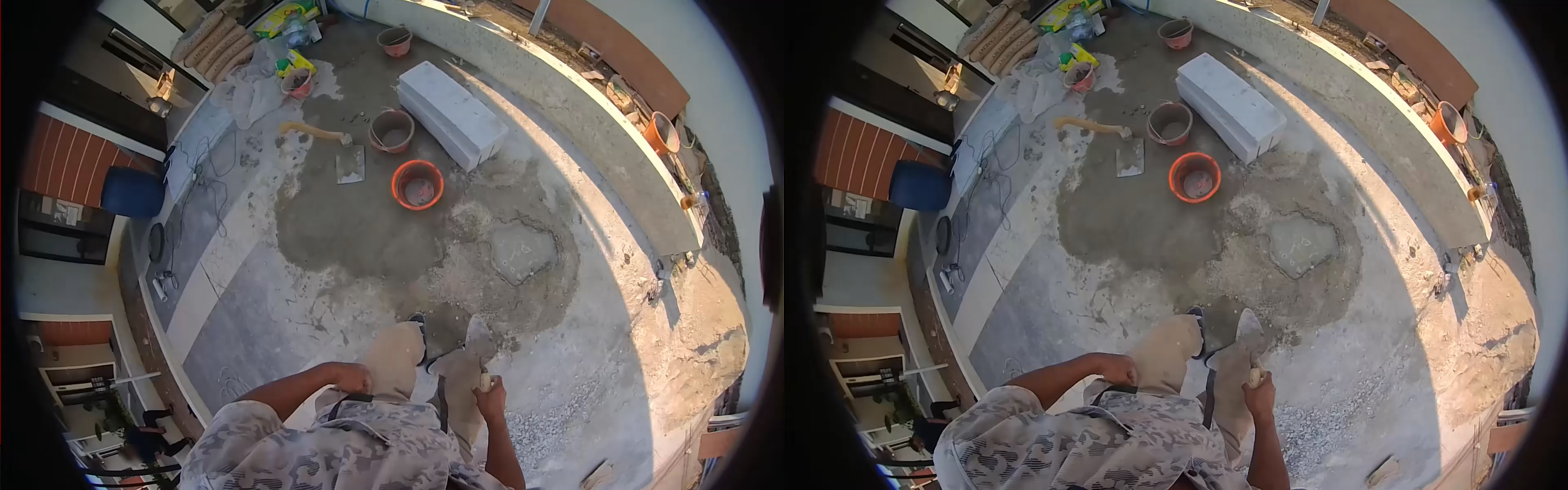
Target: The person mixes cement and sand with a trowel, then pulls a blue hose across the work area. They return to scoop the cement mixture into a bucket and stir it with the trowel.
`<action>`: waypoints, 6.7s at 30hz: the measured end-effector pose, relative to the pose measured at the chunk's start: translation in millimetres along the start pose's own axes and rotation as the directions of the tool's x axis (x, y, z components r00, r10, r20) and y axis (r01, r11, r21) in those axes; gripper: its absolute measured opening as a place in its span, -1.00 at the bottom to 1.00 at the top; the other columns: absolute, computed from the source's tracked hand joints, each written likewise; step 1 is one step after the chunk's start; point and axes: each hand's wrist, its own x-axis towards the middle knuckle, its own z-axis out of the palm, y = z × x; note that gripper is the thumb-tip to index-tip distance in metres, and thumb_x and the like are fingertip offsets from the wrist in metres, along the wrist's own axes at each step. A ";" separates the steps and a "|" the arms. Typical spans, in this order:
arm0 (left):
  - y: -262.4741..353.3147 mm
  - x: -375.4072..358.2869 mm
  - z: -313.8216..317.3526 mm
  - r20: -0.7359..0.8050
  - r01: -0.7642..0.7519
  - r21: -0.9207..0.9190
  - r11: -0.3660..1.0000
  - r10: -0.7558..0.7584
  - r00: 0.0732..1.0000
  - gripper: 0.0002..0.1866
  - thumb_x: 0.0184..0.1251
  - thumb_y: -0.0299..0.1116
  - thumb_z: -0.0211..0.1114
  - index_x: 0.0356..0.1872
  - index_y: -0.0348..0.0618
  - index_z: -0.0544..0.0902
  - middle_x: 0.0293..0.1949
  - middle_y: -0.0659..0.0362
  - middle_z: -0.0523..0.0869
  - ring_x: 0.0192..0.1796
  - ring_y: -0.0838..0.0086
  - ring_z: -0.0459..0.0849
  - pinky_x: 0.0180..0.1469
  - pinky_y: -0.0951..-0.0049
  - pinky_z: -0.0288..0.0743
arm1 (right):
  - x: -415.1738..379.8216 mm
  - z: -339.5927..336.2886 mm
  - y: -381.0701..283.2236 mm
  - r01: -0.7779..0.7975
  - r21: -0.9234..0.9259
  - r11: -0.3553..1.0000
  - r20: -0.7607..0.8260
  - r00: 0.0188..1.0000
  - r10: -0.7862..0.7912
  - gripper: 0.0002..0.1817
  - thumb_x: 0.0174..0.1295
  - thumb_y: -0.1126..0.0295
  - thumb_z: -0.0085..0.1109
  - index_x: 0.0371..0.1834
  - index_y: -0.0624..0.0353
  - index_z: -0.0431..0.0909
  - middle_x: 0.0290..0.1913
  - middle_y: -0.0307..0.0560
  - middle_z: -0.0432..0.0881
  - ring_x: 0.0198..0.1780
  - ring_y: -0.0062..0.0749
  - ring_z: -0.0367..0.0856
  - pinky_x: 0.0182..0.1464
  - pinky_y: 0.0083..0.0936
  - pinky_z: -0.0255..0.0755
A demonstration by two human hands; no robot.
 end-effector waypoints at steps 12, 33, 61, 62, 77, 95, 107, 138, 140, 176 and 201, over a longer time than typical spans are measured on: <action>-97.8 182.1 -109.1 -0.770 0.195 0.072 0.978 -0.070 0.634 -0.06 0.29 0.07 0.43 0.62 -0.03 0.24 0.61 -0.18 0.19 0.61 -0.10 0.23 0.60 0.12 0.21 | 231.4 121.1 49.8 -0.019 -0.276 0.961 0.078 0.996 0.042 -0.42 0.25 0.06 0.32 0.15 0.32 0.57 -0.10 0.39 0.75 0.03 0.34 0.71 0.10 0.04 0.59; -136.4 339.3 -195.5 -0.992 0.274 0.105 0.956 0.080 0.102 -0.10 0.26 -0.08 0.48 0.60 0.01 0.26 0.59 0.01 0.30 0.60 0.07 0.26 0.59 0.00 0.13 | 492.0 241.2 153.1 0.245 -0.200 0.949 0.204 0.958 -0.204 -0.30 0.11 0.00 0.48 0.24 0.25 0.65 0.07 0.27 0.75 0.16 0.15 0.71 0.23 -0.16 0.53; -139.3 337.4 -169.3 -0.996 0.372 0.085 0.924 0.081 0.027 -0.16 0.26 -0.06 0.46 0.54 -0.03 0.35 0.53 0.00 0.41 0.56 0.05 0.33 0.58 0.03 0.15 | 596.4 146.9 35.0 0.484 -0.085 0.871 -0.153 0.857 -0.491 -0.48 0.19 0.11 0.40 0.07 0.32 0.67 -0.12 0.33 0.77 0.01 0.24 0.75 0.09 -0.06 0.60; -138.7 338.2 -170.8 -0.997 0.378 0.083 0.922 0.079 0.026 -0.16 0.26 -0.05 0.46 0.54 -0.03 0.35 0.53 0.00 0.41 0.56 0.05 0.33 0.58 0.03 0.15 | 580.3 168.1 37.6 0.480 -0.138 0.867 -0.076 0.867 -0.492 -0.47 0.20 0.12 0.39 0.11 0.30 0.66 -0.10 0.32 0.77 0.02 0.24 0.74 0.10 -0.04 0.59; -147.6 339.5 -174.1 -0.993 0.358 0.112 0.927 0.093 0.069 -0.19 0.27 -0.04 0.46 0.52 -0.04 0.39 0.51 0.02 0.44 0.56 0.07 0.34 0.59 0.06 0.14 | 645.7 208.2 51.3 0.333 0.323 0.886 -0.232 0.935 -0.267 -0.35 0.14 0.14 0.46 0.19 0.41 0.60 0.01 0.37 0.75 0.10 0.24 0.72 0.14 -0.08 0.58; -140.3 356.1 -202.0 -0.988 0.337 0.131 0.932 0.096 0.117 -0.27 0.28 -0.08 0.46 0.47 -0.03 0.48 0.49 0.05 0.48 0.55 0.12 0.36 0.59 0.10 0.15 | 545.6 126.0 170.2 0.126 -0.390 0.912 -0.043 0.987 -0.154 -0.47 0.09 0.13 0.49 0.11 0.14 0.73 0.00 0.19 0.78 0.09 0.08 0.75 0.19 -0.09 0.59; -143.5 360.0 -212.9 -0.983 0.336 0.144 0.931 0.095 0.158 -0.27 0.30 -0.06 0.45 0.46 -0.05 0.48 0.51 0.05 0.48 0.57 0.12 0.34 0.60 0.09 0.13 | 538.3 208.9 245.1 0.345 -0.663 0.664 0.421 0.906 -0.050 -0.52 0.10 0.12 0.44 0.04 0.15 0.75 0.00 0.23 0.78 0.09 0.13 0.74 0.17 -0.09 0.60; -166.0 344.4 -200.3 -0.979 0.350 0.200 0.915 0.177 0.097 -0.35 0.30 -0.26 0.47 0.39 -0.26 0.53 0.43 -0.12 0.53 0.51 -0.01 0.42 0.53 0.09 0.29 | 495.9 136.8 455.5 -0.202 0.408 0.890 -0.706 0.548 0.448 -0.61 0.15 0.28 0.38 -0.07 0.34 0.59 -0.14 0.28 0.74 -0.05 0.20 0.74 0.03 -0.04 0.59; -170.3 342.0 -201.7 -0.977 0.355 0.212 0.910 0.192 0.092 -0.34 0.30 -0.26 0.47 0.40 -0.26 0.53 0.43 -0.12 0.53 0.51 -0.01 0.42 0.53 0.09 0.29 | 526.0 124.5 421.3 -0.053 0.494 0.868 -0.636 0.658 0.402 -0.67 0.20 0.28 0.36 -0.10 0.28 0.59 -0.28 0.13 0.70 -0.28 0.01 0.73 -0.22 -0.12 0.61; -164.6 340.5 -194.3 -0.989 0.422 0.147 0.895 0.132 0.065 -0.35 0.27 -0.19 0.48 0.35 -0.25 0.57 0.39 -0.16 0.56 0.48 -0.04 0.45 0.51 0.08 0.30 | 619.2 -42.8 266.8 0.321 0.429 0.844 -0.681 0.729 0.070 -0.53 0.26 0.24 0.34 0.18 0.26 0.67 -0.39 0.04 0.72 -0.45 -0.18 0.71 -0.36 -0.25 0.56; -162.0 346.1 -204.5 -0.986 0.431 0.168 0.887 0.156 0.064 -0.37 0.27 -0.19 0.49 0.34 -0.21 0.59 0.37 -0.11 0.59 0.46 0.00 0.47 0.49 0.08 0.33 | 488.2 150.4 343.7 0.269 0.861 0.431 -0.403 0.879 0.257 -0.86 0.29 0.37 0.28 -0.20 0.16 0.58 -0.38 -0.31 0.59 -0.41 -0.58 0.52 -0.38 -0.44 0.40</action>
